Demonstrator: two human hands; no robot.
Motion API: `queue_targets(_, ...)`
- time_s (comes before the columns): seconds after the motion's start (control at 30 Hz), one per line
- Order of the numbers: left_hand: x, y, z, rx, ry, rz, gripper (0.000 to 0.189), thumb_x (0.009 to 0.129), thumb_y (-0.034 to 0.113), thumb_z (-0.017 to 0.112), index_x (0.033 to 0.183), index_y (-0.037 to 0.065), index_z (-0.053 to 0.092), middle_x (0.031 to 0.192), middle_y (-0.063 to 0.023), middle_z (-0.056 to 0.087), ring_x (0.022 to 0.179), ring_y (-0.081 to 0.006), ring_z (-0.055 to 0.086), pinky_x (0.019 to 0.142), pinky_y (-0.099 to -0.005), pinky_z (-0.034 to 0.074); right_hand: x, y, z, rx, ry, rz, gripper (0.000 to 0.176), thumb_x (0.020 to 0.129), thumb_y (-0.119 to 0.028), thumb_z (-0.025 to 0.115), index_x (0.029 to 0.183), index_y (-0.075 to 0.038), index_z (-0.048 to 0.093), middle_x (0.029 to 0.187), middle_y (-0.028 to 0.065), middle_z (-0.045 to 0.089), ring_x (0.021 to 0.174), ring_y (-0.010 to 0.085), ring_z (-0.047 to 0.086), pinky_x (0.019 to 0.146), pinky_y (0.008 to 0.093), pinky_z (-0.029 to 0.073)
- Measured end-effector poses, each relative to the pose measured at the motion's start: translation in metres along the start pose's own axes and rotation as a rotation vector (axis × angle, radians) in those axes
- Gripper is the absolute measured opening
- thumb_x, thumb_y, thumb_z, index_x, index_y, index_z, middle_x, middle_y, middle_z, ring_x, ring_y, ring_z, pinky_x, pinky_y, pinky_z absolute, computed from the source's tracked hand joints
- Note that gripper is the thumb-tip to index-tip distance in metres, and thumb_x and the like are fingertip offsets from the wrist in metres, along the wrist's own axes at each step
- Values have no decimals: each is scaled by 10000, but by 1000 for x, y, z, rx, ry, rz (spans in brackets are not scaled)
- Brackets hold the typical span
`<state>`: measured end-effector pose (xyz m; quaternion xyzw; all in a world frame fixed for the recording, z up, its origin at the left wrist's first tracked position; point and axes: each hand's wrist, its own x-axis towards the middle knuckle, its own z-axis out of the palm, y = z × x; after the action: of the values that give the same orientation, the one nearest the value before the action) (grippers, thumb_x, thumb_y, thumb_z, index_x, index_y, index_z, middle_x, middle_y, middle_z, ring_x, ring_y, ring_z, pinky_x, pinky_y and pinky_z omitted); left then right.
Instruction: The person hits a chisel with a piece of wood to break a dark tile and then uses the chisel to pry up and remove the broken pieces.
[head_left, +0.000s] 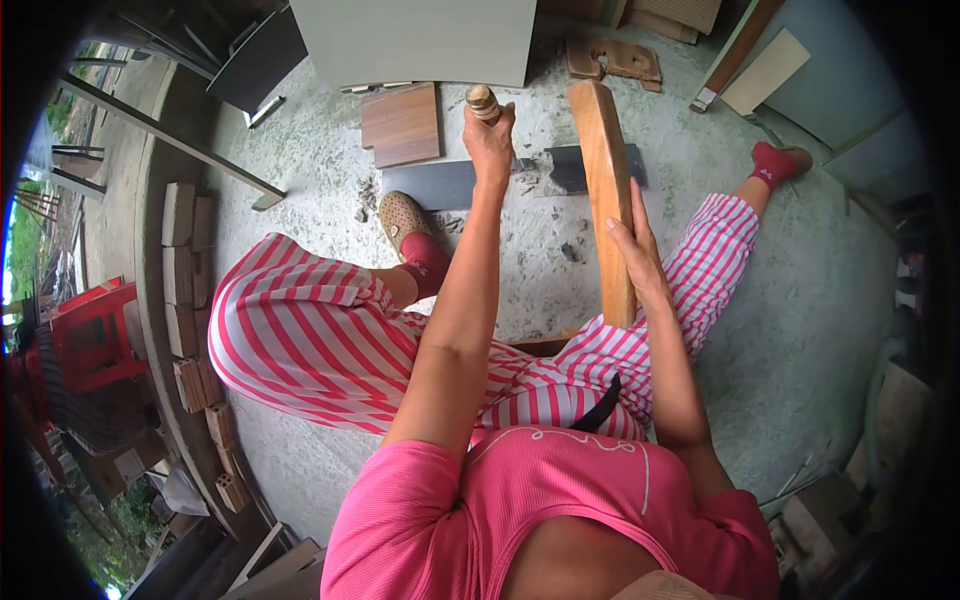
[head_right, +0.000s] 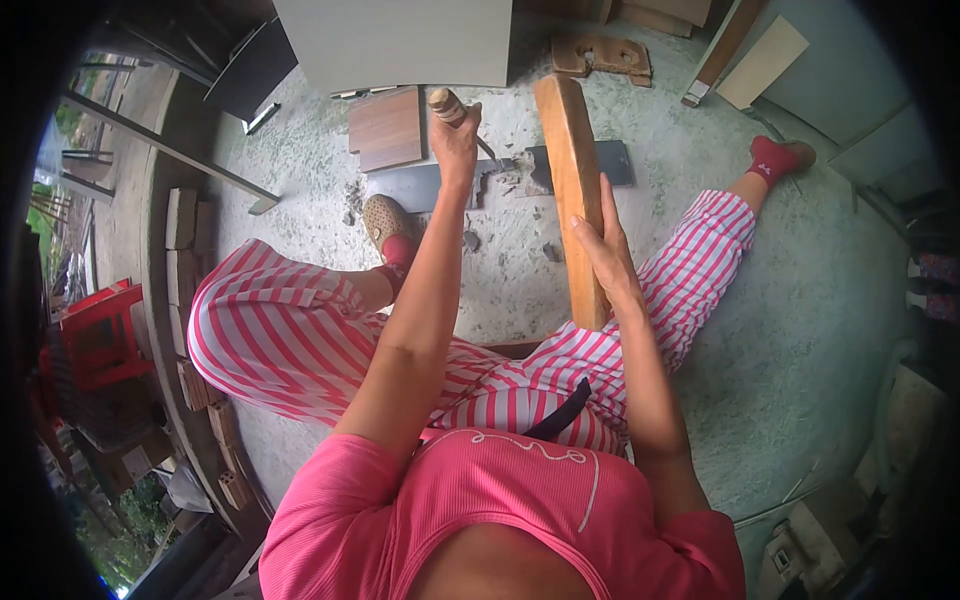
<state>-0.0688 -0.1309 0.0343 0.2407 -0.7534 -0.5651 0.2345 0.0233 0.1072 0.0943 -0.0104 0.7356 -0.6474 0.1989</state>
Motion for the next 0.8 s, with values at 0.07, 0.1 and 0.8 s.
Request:
queue_targets(0.07,5,6,-3,-41,56,81,321,758,179,724,933,3,521,791,-111,628,700,-194,584,691,-334,480,-7,16,-6,50,32,67,828,853,-398,556,1465,-42,127,1478,194,230,1361,271,246,1087,340,228)
queue_targets(0.1,5,8,-5,-37,59,81,321,758,179,724,933,3,521,791,-111,628,700,-194,584,691,-334,480,-10,24,-7,100,64,136,837,854,-422,549,1466,-43,122,1477,195,227,1358,274,247,1085,341,230)
queue_targets(0.8,-9,-11,16,-56,100,33,318,775,210,719,901,-1,517,756,-77,596,685,-164,546,666,-314,464,-25,68,-11,192,131,346,880,833,-499,532,1472,-62,116,1475,170,238,1316,274,306,1040,342,284)
